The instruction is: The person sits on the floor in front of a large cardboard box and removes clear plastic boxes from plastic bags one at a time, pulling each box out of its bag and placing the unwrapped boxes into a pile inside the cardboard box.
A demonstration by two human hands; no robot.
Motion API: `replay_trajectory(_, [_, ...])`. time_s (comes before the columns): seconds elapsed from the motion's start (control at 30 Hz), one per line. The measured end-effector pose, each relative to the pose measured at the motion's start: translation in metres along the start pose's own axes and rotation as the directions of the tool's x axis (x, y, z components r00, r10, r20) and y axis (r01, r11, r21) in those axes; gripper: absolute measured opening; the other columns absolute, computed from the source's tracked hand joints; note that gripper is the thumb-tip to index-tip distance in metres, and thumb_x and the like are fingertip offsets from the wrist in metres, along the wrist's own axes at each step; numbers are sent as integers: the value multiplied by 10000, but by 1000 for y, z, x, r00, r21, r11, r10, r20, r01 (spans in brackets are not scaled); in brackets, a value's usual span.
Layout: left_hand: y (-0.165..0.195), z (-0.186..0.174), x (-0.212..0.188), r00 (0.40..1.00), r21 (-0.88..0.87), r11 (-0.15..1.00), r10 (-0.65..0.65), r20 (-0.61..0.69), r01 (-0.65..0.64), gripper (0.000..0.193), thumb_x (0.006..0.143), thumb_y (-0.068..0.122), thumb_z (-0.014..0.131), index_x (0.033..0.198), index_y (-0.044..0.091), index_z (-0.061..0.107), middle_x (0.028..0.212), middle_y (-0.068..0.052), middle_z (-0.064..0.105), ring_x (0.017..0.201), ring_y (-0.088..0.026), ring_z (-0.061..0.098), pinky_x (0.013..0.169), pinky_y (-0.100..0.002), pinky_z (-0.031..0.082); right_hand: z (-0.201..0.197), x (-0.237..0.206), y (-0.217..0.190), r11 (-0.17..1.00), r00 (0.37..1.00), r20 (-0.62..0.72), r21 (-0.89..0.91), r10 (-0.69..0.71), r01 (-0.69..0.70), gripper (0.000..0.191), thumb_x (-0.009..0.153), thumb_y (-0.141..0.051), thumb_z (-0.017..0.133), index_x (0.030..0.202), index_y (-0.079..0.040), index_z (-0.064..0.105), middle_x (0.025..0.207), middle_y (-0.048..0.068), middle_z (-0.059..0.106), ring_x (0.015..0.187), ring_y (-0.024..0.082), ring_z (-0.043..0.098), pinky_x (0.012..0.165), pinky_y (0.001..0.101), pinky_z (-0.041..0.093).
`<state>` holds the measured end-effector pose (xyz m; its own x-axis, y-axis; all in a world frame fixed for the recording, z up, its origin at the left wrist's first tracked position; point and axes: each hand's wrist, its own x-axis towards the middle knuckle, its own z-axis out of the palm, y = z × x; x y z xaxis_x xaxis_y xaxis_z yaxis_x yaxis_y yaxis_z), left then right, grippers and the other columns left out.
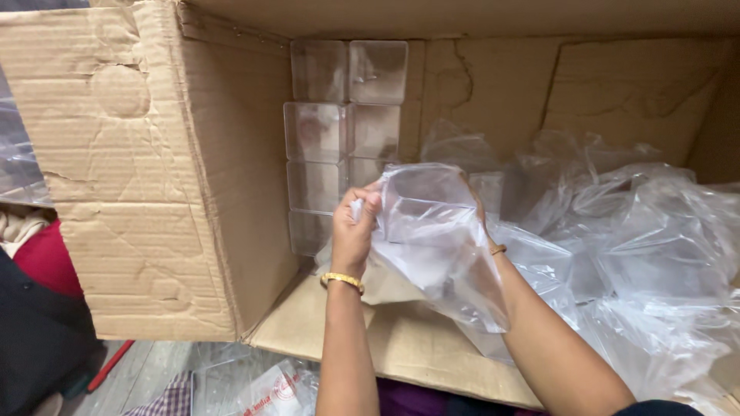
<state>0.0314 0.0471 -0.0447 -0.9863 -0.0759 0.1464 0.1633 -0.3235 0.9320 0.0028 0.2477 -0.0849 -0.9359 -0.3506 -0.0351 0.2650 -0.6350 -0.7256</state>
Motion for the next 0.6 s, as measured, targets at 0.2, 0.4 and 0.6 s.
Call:
replay_trajectory(0.2, [7,22,6,987,53,990,132,-91,-127,260,1005,312,722,940,87,610,789,72,554,693,-25,465,608,-196,393,20,-22,-24,991,977,180,38,117,-126,647,1014,-491,486,1253,87,650,1234,191,712,1137,242,673,1018,317,511])
replay_trajectory(0.4, [27,47,21,994,364,926,86,62,-103,185,936,207,753,916,55,647,785,34,641,727,-59,560,635,-248,469,33,-39,-66,989,933,334,17,134,-148,747,998,-560,483,1266,117,646,1229,197,725,1133,234,692,1018,309,526])
replay_trajectory(0.6, [39,68,25,960,555,796,113,256,-242,193,902,183,798,888,45,664,750,18,663,718,-57,553,647,-243,504,62,-66,-80,826,864,342,-547,369,-136,480,1023,-308,605,1314,72,647,1264,122,688,1177,179,628,1051,329,480])
